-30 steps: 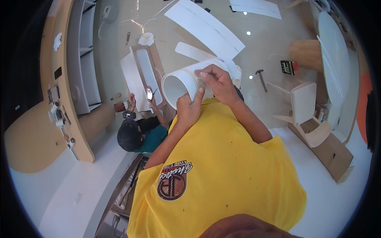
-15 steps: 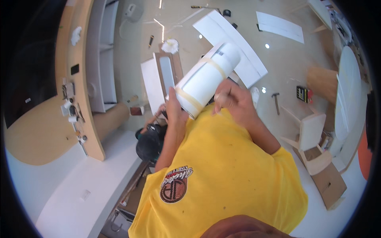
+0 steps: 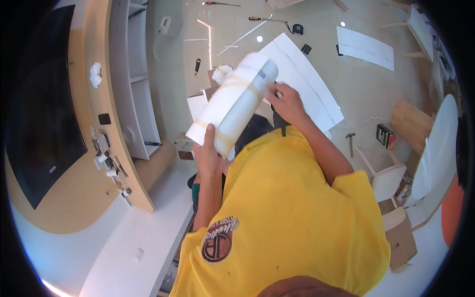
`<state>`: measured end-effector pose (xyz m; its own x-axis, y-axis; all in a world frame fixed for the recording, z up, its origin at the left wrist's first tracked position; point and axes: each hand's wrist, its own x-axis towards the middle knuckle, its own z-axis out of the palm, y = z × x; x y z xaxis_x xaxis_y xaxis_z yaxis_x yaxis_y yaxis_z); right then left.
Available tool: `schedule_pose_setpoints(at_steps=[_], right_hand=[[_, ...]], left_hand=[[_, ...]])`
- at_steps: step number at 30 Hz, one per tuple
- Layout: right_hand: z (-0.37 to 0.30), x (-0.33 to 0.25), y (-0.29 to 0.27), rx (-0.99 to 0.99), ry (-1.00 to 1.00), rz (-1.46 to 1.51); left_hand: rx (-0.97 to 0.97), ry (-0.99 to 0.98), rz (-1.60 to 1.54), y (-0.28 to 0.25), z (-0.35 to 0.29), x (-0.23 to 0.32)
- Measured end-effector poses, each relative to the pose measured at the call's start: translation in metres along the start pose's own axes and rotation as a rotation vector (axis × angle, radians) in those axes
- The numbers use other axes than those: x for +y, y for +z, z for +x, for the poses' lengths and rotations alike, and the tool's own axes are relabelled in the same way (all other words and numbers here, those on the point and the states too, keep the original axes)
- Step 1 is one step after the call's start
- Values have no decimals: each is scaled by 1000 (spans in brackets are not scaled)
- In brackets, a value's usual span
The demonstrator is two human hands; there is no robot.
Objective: The person handles a white cylindrical object, cuts it with a utility knife, and then measures a white panel on the floor with a tape measure. Another person works nearby on similar panels.
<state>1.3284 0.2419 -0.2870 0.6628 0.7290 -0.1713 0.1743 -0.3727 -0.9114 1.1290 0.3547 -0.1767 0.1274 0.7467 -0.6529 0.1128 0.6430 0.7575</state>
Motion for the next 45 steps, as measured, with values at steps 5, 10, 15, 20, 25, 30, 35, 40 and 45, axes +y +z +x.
schedule_pose_setpoints(at_steps=[5,10,15,20,25,30,35,40,45], right_hand=[[69,-39,33,101,-14,19],[112,-20,56,106,7,-8],[160,-28,85,-119,342,218],[211,-44,118,-120,205,213],[247,-61,120,-21,-22,202],[300,-105,90,-145,176,539],[363,-112,85,39,312,613],[424,-120,76,72,415,662],[465,-133,40,145,381,235]], left_hand=[[12,-6,-86,33,22,26],[-2,67,23,44,66,43],[20,60,26,33,118,70],[15,67,14,32,170,114],[14,-39,-74,39,207,152],[-14,-114,-173,62,238,193],[-103,-180,-188,98,281,236],[-111,-310,-288,140,352,271],[-61,-387,-175,192,382,315]])
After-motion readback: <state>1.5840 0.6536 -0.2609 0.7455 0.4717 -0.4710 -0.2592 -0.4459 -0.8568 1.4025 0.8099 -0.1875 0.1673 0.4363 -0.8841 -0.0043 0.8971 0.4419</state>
